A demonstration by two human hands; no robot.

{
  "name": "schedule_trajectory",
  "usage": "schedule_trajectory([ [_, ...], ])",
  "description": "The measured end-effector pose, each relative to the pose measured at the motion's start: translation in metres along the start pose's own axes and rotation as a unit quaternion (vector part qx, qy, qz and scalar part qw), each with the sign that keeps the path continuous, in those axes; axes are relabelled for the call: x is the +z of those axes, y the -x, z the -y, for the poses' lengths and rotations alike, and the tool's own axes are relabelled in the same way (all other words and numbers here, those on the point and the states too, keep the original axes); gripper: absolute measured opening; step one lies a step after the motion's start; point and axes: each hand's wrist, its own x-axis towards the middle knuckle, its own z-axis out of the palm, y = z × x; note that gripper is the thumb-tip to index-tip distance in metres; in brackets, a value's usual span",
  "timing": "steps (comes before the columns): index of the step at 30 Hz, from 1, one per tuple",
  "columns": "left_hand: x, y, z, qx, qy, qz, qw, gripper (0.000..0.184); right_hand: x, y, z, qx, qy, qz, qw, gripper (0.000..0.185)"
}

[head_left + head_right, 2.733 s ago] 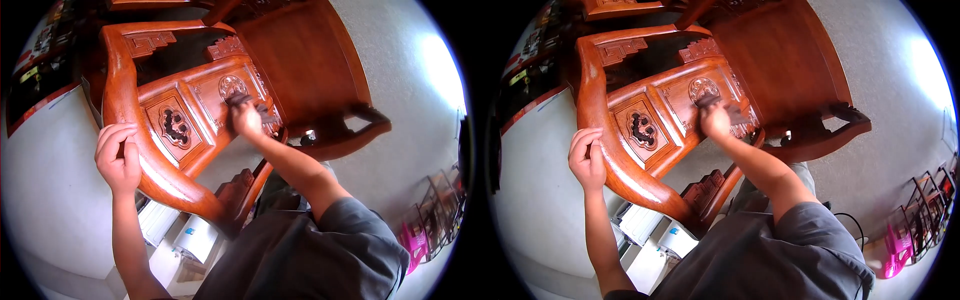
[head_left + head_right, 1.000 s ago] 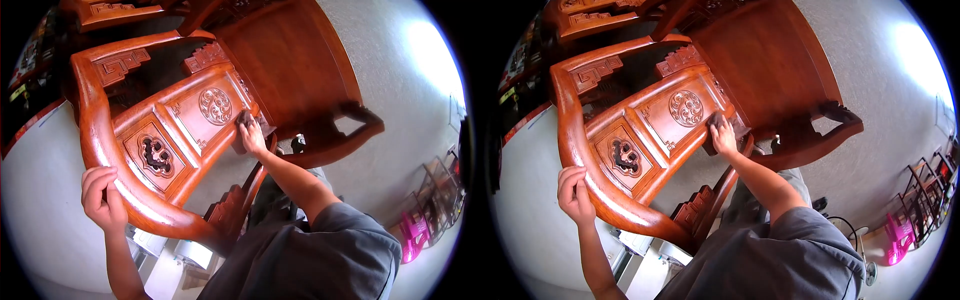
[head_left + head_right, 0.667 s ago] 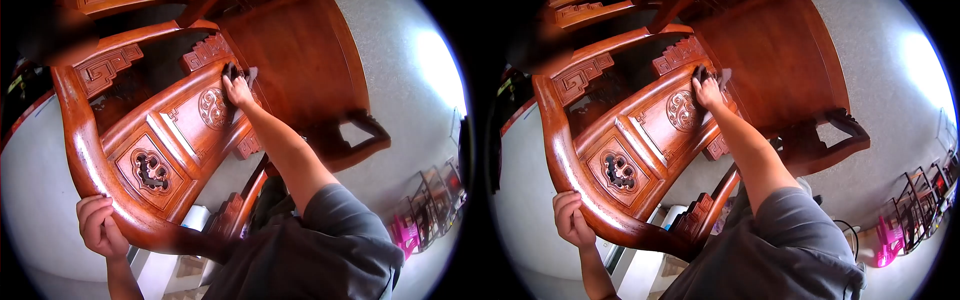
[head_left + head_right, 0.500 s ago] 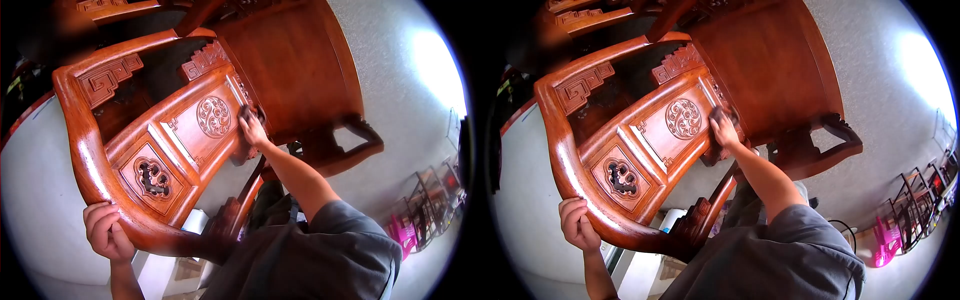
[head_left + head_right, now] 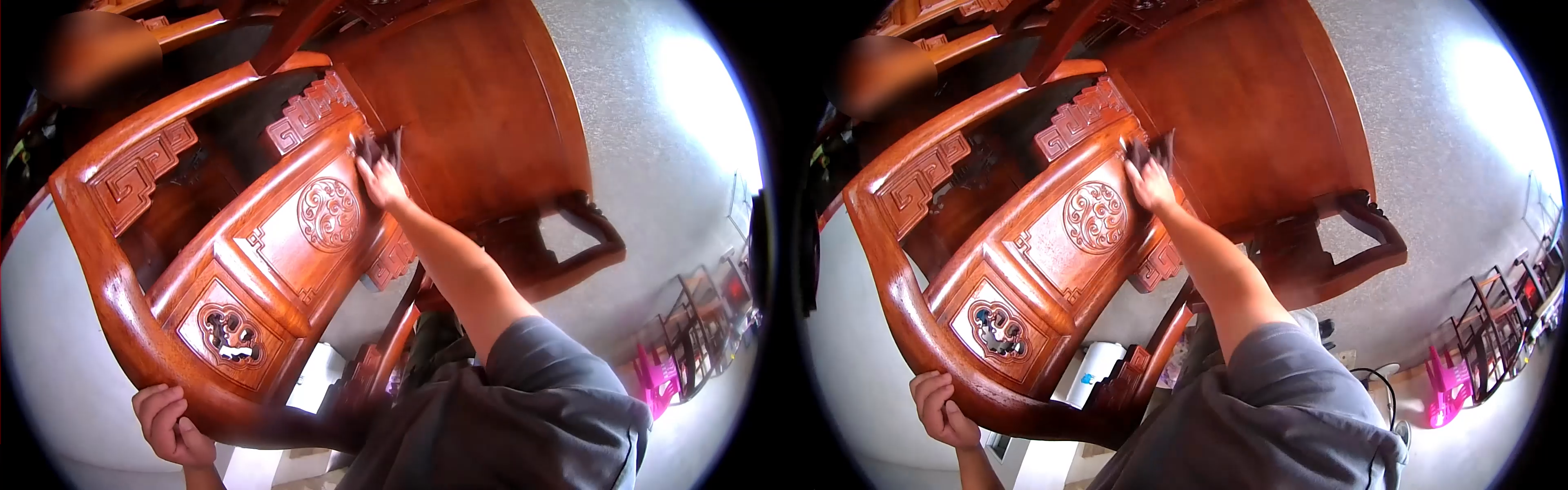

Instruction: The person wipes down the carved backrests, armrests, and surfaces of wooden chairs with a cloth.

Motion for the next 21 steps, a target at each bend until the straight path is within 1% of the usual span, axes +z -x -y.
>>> schedule_trajectory([
  [1,0.000,0.002,0.002,-0.001,0.003,0.003,1.000,0.020,0.002,0.029,-0.014,0.046,-0.018,0.032,0.998,0.048],
  [2,-0.001,0.002,0.002,-0.002,0.002,0.003,1.000,0.020,0.015,0.052,-0.036,0.136,-0.099,0.030,0.985,0.060],
  [3,-0.001,0.002,0.002,-0.004,0.001,0.004,1.000,0.019,0.017,0.073,-0.052,0.139,-0.106,0.054,0.983,0.063],
  [4,-0.001,0.002,0.002,-0.005,0.000,0.008,1.000,0.019,0.003,0.084,-0.042,0.218,-0.138,0.062,0.964,0.062],
  [6,-0.002,0.002,0.002,-0.008,-0.002,0.013,1.000,0.018,-0.018,0.060,-0.023,0.318,-0.155,0.143,0.924,0.075],
  [8,-0.003,0.002,-0.001,-0.015,-0.007,0.021,1.000,0.018,0.021,0.024,-0.038,0.236,-0.097,0.107,0.961,0.078],
  [10,-0.004,-0.005,-0.007,-0.022,-0.012,0.035,0.999,0.019,0.034,-0.030,-0.033,0.148,-0.080,0.047,0.985,0.081],
  [12,-0.005,-0.004,-0.006,-0.027,-0.016,0.042,0.999,0.017,0.019,-0.083,-0.013,0.176,-0.117,0.071,0.975,0.078],
  [14,-0.004,-0.001,-0.004,-0.033,-0.013,0.035,0.999,0.018,0.011,-0.116,-0.011,0.106,-0.104,0.062,0.987,0.078],
  [16,-0.007,0.004,-0.002,-0.047,-0.027,0.043,0.998,0.022,0.023,-0.139,-0.030,0.172,-0.155,0.028,0.973,0.080],
  [17,-0.009,0.008,0.001,-0.052,-0.039,0.050,0.997,0.022,0.006,-0.134,-0.016,0.240,-0.111,0.041,0.963,0.084],
  [18,-0.009,0.009,0.001,-0.056,-0.050,0.057,0.995,0.022,0.003,-0.133,-0.017,0.235,-0.054,0.054,0.969,0.084],
  [20,-0.011,0.009,0.000,-0.052,-0.048,0.061,0.996,0.023,0.012,-0.121,-0.036,0.175,-0.051,0.035,0.983,0.072],
  [21,-0.011,0.007,0.000,-0.048,-0.045,0.061,0.996,0.024,0.011,-0.107,-0.052,0.047,0.041,0.080,0.995,0.052],
])
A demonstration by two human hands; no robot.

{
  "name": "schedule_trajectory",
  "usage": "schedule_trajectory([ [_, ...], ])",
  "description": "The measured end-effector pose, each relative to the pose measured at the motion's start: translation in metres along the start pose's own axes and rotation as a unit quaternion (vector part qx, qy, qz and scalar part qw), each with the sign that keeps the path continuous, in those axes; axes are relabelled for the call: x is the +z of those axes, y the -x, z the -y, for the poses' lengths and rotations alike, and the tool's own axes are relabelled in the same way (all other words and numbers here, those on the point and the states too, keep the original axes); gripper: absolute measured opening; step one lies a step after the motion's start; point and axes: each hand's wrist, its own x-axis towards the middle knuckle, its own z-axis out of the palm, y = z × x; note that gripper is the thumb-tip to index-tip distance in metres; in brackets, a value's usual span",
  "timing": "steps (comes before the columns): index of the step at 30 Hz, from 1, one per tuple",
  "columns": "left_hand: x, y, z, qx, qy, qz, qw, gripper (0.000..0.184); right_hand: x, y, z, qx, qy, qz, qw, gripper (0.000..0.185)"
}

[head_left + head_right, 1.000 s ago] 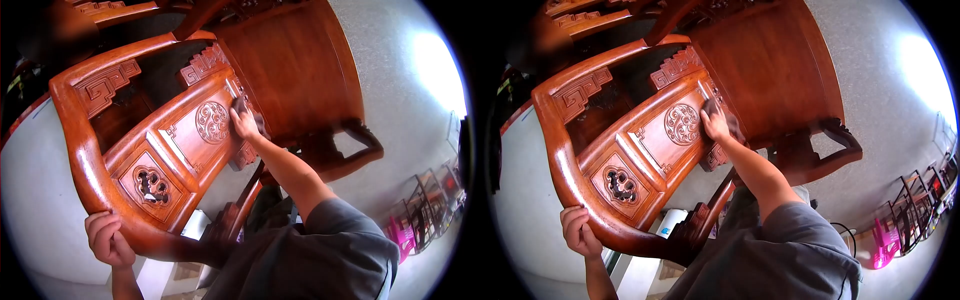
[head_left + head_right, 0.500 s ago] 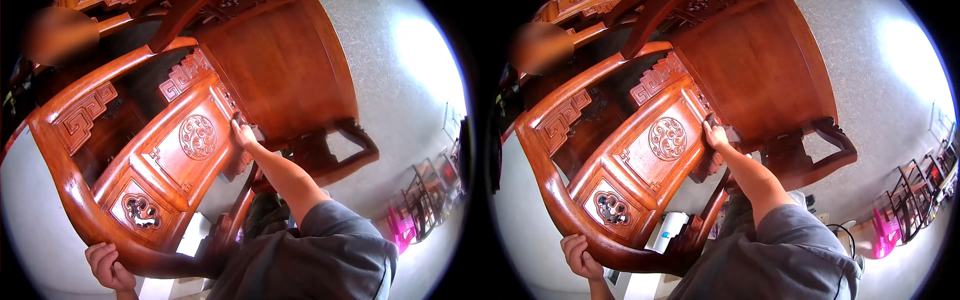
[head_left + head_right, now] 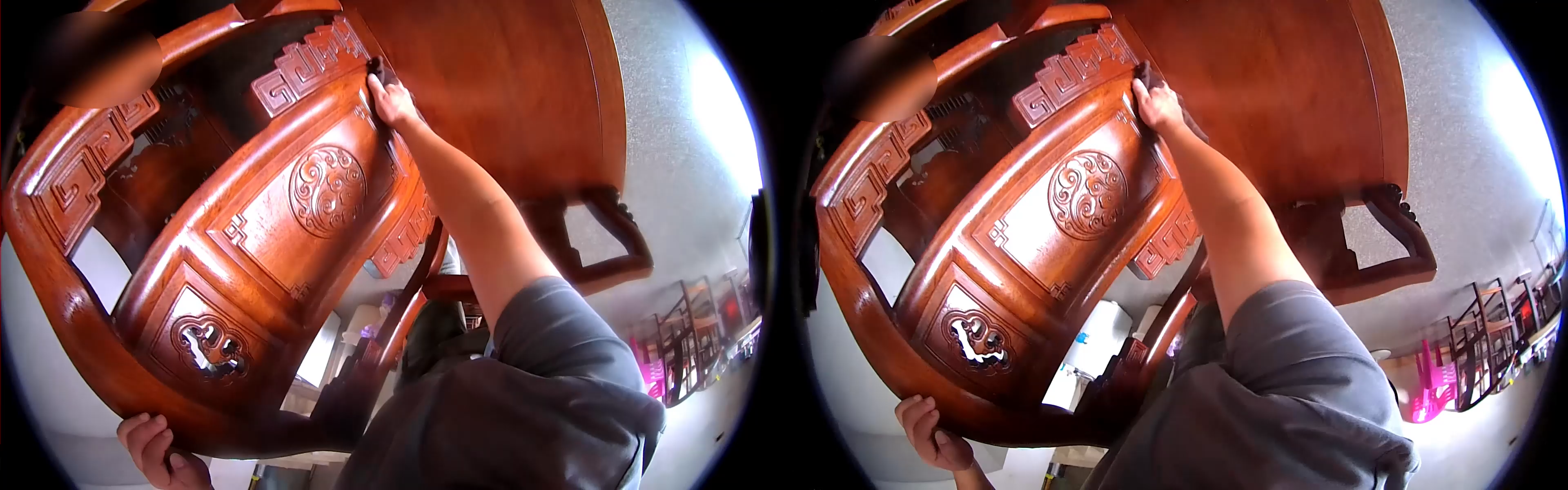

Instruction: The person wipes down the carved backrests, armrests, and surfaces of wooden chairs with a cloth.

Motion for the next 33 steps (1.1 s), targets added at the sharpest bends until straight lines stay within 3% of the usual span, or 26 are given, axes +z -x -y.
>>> schedule_trajectory([
  [1,0.001,-0.001,0.000,0.004,0.010,0.002,1.000,0.024,0.021,0.013,-0.029,-0.055,0.078,-0.007,0.995,0.039],
  [3,0.000,-0.004,0.000,0.015,0.026,-0.001,1.000,0.024,0.062,0.049,-0.074,-0.016,-0.016,-0.090,0.996,0.037],
  [5,0.000,-0.008,-0.005,0.018,0.028,0.003,0.999,0.024,0.053,0.118,-0.080,0.036,0.065,0.002,0.997,0.040],
  [7,0.002,-0.010,-0.006,0.024,0.024,-0.001,0.999,0.023,0.066,0.177,-0.094,0.117,-0.058,-0.028,0.991,0.048],
  [9,0.002,-0.010,-0.003,0.032,0.011,-0.008,0.999,0.020,0.068,0.210,-0.093,0.241,-0.214,-0.038,0.946,0.059],
  [11,0.004,-0.009,-0.001,0.039,0.017,-0.013,0.999,0.020,0.084,0.219,-0.091,0.260,-0.197,-0.073,0.943,0.060],
  [12,0.004,-0.007,0.001,0.042,0.020,-0.014,0.999,0.020,0.065,0.220,-0.076,0.211,0.007,0.079,0.974,0.058],
  [13,0.004,-0.007,0.002,0.045,0.022,-0.016,0.999,0.020,0.044,0.224,-0.047,0.243,-0.023,0.090,0.966,0.054],
  [15,0.004,-0.006,0.005,0.048,0.029,-0.019,0.998,0.021,0.075,0.248,-0.041,0.172,-0.107,-0.078,0.976,0.065],
  [18,0.005,-0.006,0.006,0.055,0.038,-0.029,0.997,0.022,0.067,0.304,0.021,0.092,-0.120,-0.037,0.988,0.075],
  [20,0.005,-0.006,0.008,0.061,0.036,-0.030,0.997,0.023,0.022,0.335,0.079,0.030,-0.129,0.020,0.991,0.076],
  [23,0.004,-0.004,0.007,0.053,0.031,-0.029,0.998,0.022,-0.002,0.339,0.106,0.027,-0.184,0.022,0.982,0.078],
  [25,0.004,-0.007,0.002,0.045,0.038,-0.020,0.998,0.022,0.014,0.313,0.074,0.063,-0.144,0.012,0.988,0.080],
  [28,0.001,-0.009,-0.001,0.034,0.054,-0.006,0.998,0.024,0.071,0.248,-0.004,0.188,-0.228,-0.121,0.948,0.085],
  [29,0.003,-0.007,0.001,0.033,0.058,-0.014,0.998,0.023,0.071,0.224,-0.031,0.195,-0.402,-0.093,0.890,0.080],
  [30,0.005,-0.006,0.002,0.031,0.063,-0.025,0.997,0.022,0.060,0.208,-0.048,0.267,-0.295,-0.051,0.916,0.076],
  [31,0.005,-0.007,0.001,0.028,0.061,-0.029,0.997,0.022,0.057,0.193,-0.056,0.230,-0.187,-0.017,0.955,0.079],
  [33,0.004,-0.009,-0.002,0.021,0.059,-0.032,0.998,0.021,0.047,0.174,-0.056,0.294,-0.134,0.026,0.946,0.062],
])
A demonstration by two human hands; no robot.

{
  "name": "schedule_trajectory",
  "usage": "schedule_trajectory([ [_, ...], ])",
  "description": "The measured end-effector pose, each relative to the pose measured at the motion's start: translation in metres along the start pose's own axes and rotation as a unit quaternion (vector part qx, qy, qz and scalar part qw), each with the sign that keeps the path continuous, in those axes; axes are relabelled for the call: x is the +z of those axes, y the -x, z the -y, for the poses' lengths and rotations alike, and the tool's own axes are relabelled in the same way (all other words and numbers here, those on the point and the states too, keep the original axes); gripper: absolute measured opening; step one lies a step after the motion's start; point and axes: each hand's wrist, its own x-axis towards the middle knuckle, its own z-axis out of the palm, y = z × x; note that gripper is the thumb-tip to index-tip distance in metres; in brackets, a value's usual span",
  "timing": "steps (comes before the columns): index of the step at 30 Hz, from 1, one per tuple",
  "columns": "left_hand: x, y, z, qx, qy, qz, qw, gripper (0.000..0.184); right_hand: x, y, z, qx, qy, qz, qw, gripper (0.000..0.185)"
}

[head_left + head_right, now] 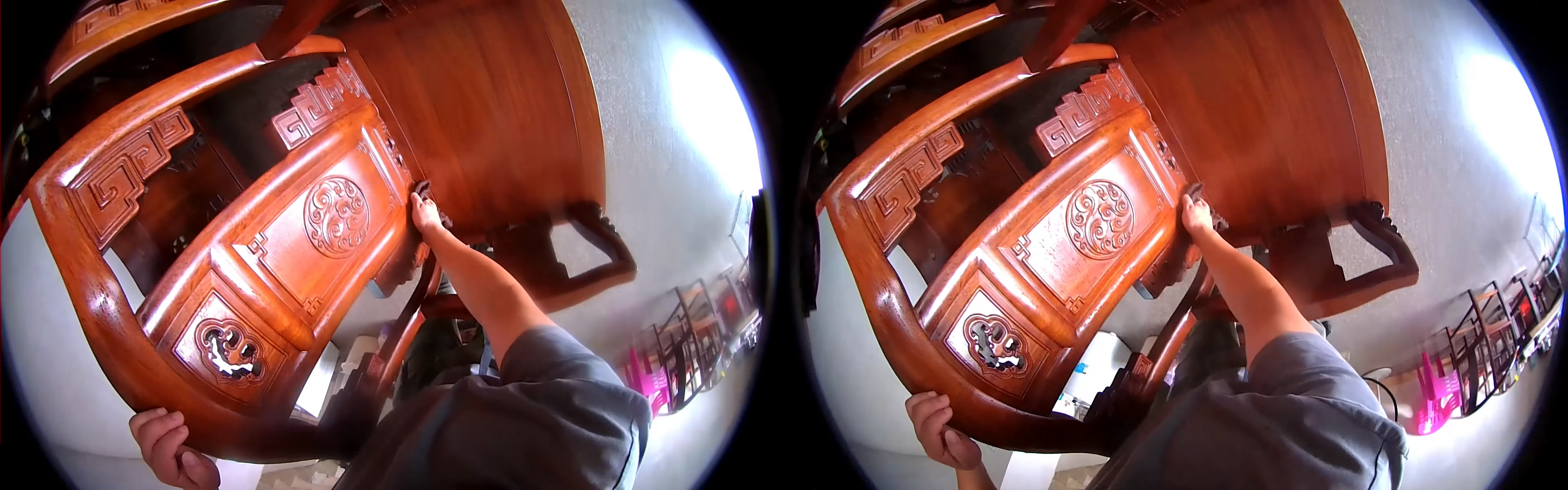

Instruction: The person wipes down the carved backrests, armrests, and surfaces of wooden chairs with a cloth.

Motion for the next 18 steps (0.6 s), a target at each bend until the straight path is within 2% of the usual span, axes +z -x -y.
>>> schedule_trajectory([
  [3,-0.001,0.006,0.004,-0.006,-0.013,0.012,1.000,0.022,-0.011,-0.006,0.023,0.057,-0.006,-0.068,0.996,0.040],
  [6,-0.005,-0.001,-0.006,-0.028,-0.012,0.040,0.999,0.024,-0.037,-0.014,0.081,-0.047,-0.039,-0.232,0.971,0.039],
  [7,0.003,-0.028,-0.009,0.035,0.025,-0.044,0.998,0.038,-0.056,-0.021,0.110,-0.071,-0.052,-0.218,0.972,0.041],
  [8,0.002,-0.029,-0.007,0.040,0.025,-0.041,0.998,0.037,-0.072,-0.032,0.140,-0.094,-0.065,-0.202,0.973,0.043],
  [10,0.001,-0.027,-0.003,0.049,0.026,-0.036,0.998,0.036,-0.088,-0.080,0.181,-0.109,-0.199,-0.097,0.969,0.044],
  [12,0.003,-0.025,0.000,0.057,0.023,-0.039,0.997,0.036,-0.104,-0.118,0.237,-0.130,-0.323,-0.017,0.937,0.062],
  [13,0.003,-0.024,0.002,0.060,0.021,-0.041,0.997,0.037,-0.106,-0.152,0.261,-0.194,-0.258,-0.055,0.945,0.063],
  [14,0.003,-0.023,0.003,0.064,0.018,-0.042,0.997,0.037,-0.109,-0.153,0.283,-0.241,-0.137,-0.114,0.954,0.065],
  [15,0.003,-0.022,0.003,0.057,0.006,-0.034,0.998,0.037,-0.111,-0.152,0.305,-0.274,-0.015,-0.187,0.943,0.068],
  [16,0.001,-0.020,0.003,0.059,0.004,-0.027,0.998,0.037,-0.117,-0.130,0.327,-0.284,0.162,-0.274,0.904,0.070],
  [18,0.000,-0.020,0.006,0.062,0.000,-0.015,0.998,0.037,-0.110,-0.158,0.336,-0.223,0.236,-0.224,0.919,0.076],
])
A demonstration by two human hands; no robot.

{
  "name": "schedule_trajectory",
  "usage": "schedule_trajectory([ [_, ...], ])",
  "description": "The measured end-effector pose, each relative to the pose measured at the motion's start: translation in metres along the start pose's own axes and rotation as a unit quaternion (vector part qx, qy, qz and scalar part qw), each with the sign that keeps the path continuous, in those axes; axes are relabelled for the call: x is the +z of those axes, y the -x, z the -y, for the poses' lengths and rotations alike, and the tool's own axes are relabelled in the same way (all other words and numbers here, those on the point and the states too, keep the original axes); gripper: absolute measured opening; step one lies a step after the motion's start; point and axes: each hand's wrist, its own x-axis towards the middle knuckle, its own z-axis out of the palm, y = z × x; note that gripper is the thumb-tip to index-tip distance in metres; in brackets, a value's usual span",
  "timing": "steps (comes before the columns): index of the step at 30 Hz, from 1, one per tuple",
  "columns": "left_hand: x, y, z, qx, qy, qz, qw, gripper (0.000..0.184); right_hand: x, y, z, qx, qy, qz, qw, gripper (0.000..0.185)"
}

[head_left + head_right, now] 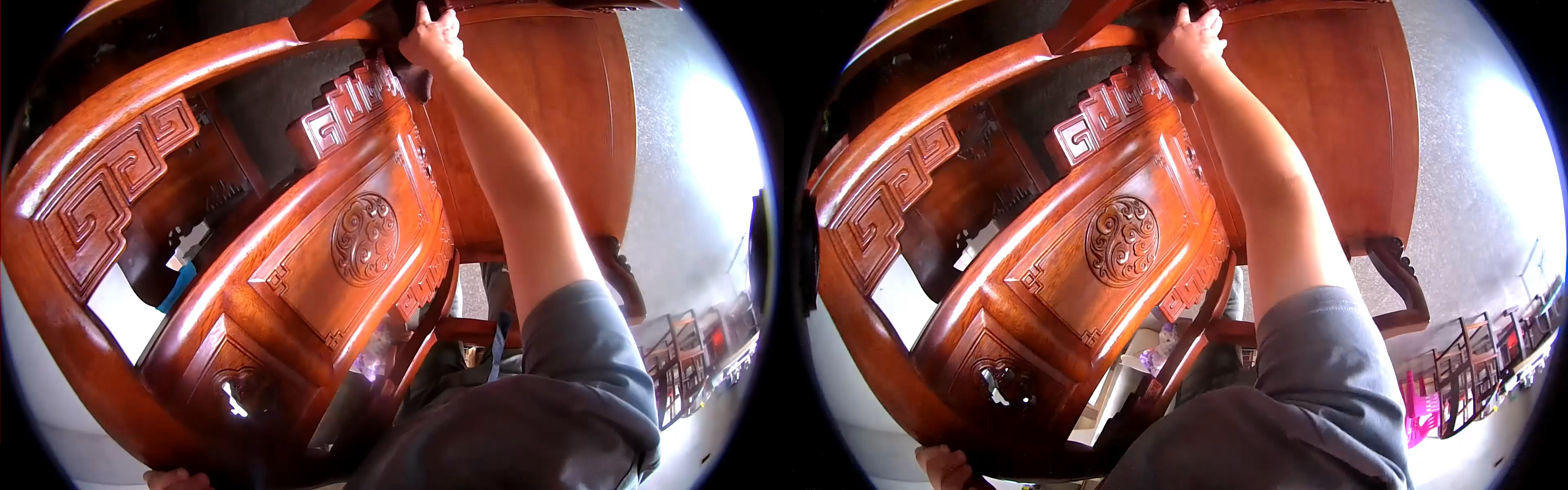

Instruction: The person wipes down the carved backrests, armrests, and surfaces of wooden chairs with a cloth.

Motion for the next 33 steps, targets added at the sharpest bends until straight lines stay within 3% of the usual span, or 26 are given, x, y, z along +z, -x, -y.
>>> schedule_trajectory([
  [1,0.014,0.004,0.007,0.031,0.022,-0.079,0.996,0.039,0.005,0.002,-0.001,-0.015,0.076,0.026,0.997,0.077],
  [2,0.015,0.004,0.008,0.033,0.029,-0.087,0.995,0.039,0.023,0.007,-0.016,-0.086,0.145,-0.072,0.983,0.073],
  [5,0.025,0.001,0.016,0.080,0.042,-0.135,0.987,0.039,0.077,0.011,-0.064,-0.196,0.034,-0.131,0.971,0.066],
  [9,0.024,-0.004,0.011,0.067,0.027,-0.121,0.990,0.040,0.088,0.037,-0.046,-0.236,0.209,-0.050,0.948,0.060],
  [13,0.025,-0.004,0.008,0.057,0.012,-0.131,0.990,0.043,0.062,0.065,-0.059,-0.329,0.314,-0.038,0.890,0.058],
  [14,0.024,-0.004,0.007,0.050,0.008,-0.140,0.989,0.044,0.078,0.077,-0.082,-0.361,0.296,-0.063,0.882,0.074],
  [15,0.018,0.002,0.007,0.039,0.005,-0.111,0.993,0.045,0.065,0.103,-0.094,-0.376,0.271,-0.027,0.886,0.086],
  [17,0.013,-0.008,-0.001,0.017,0.015,-0.089,0.996,0.046,0.079,0.159,-0.146,-0.408,0.185,0.047,0.893,0.087],
  [18,0.012,-0.012,-0.004,0.005,0.021,-0.076,0.997,0.046,0.075,0.191,-0.165,-0.430,0.229,0.105,0.867,0.081],
  [20,0.009,-0.013,-0.008,-0.009,0.012,-0.060,0.998,0.046,0.084,0.239,-0.205,-0.438,0.226,0.153,0.857,0.059],
  [22,0.008,-0.013,-0.008,-0.009,0.003,-0.054,0.998,0.046,0.077,0.255,-0.210,-0.422,0.225,0.150,0.865,0.049],
  [25,0.008,0.000,0.001,0.001,-0.002,-0.058,0.998,0.046,0.072,0.233,-0.200,-0.344,0.144,0.248,0.894,0.041],
  [30,0.013,0.010,0.006,0.004,0.006,-0.088,0.996,0.047,0.080,0.200,-0.196,-0.419,0.178,0.162,0.876,0.037],
  [32,0.012,0.008,0.008,0.016,0.019,-0.087,0.996,0.045,0.103,0.186,-0.210,-0.459,0.138,0.042,0.877,0.037],
  [33,0.010,0.007,0.008,0.018,0.015,-0.080,0.996,0.044,0.096,0.170,-0.191,-0.398,0.101,0.053,0.910,0.037],
])
